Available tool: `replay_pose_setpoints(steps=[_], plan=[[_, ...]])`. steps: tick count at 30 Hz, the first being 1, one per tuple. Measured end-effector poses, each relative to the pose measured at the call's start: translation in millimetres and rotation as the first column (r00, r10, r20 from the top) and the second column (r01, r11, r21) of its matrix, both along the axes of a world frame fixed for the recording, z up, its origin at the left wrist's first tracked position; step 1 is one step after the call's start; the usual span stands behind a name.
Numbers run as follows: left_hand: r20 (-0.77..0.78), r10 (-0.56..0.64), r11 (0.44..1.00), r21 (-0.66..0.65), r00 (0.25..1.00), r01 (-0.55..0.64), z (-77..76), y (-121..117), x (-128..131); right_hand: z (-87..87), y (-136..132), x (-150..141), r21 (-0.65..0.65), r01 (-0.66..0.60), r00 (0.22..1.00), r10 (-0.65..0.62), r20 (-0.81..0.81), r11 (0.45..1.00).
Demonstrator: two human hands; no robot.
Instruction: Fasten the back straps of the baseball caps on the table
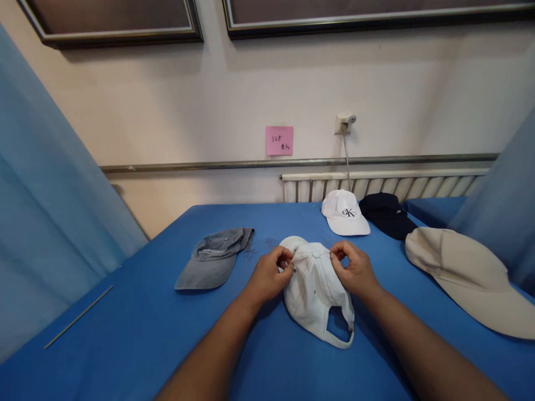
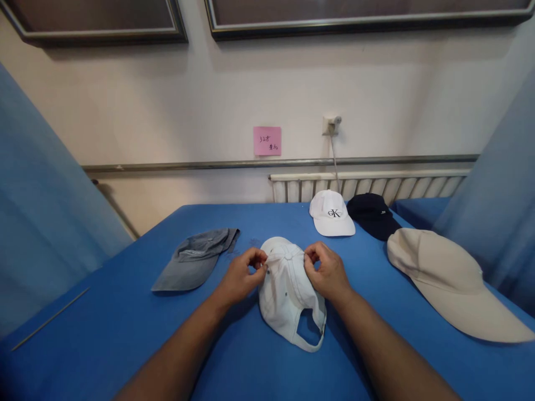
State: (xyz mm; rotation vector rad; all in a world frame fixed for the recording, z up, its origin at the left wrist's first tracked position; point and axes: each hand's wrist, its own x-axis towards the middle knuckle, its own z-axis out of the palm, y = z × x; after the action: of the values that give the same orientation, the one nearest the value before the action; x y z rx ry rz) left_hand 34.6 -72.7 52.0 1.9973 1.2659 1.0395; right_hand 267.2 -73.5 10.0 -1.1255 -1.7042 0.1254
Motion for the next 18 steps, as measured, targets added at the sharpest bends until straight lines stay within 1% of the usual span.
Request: replay_pose_setpoints(steps=[2, 4, 7, 10, 12, 18], plan=[[0.054, 0.019, 1.0, 0.015, 0.998, -0.02, 2.5, -0.8, -0.6, 1.9, 2.5, 4.3, 0.015, 0.031, 1.0, -0.031, -0.004, 0.999], [0.093, 0.001, 1.0, 0.013, 0.996, -0.002, 5.6, -3.8, 0.1, 4.0, 5.7, 10.4, 0.032, 0.054, 0.999, -0.054, -0.002, 0.998], [0.081, -0.126, 0.991, -0.036, 0.989, 0.129, 8.2, -10.6, 4.3, 5.7, 10.7, 20.0, 0.012, 0.018, 0.999, -0.019, 0.048, 1.0], [0.06, -0.238, 0.963, -0.115, 0.969, 0.243, 7.7, -15.1, 8.6, 5.3, 13.8, 26.3, -0.039, -0.018, 0.994, 0.021, 0.105, 0.999], [0.082, -0.256, 0.952, -0.15, 0.963, 0.266, 7.1, -15.7, 9.5, 5.6, 13.8, 27.8, -0.042, -0.016, 0.993, 0.021, 0.113, 0.999], [0.217, -0.272, 0.92, -0.227, 0.938, 0.319, 8.1, -17.4, 8.6, 10.0, 10.4, 27.3, 0.025, -0.017, 0.996, 0.015, 0.086, 1.0]])
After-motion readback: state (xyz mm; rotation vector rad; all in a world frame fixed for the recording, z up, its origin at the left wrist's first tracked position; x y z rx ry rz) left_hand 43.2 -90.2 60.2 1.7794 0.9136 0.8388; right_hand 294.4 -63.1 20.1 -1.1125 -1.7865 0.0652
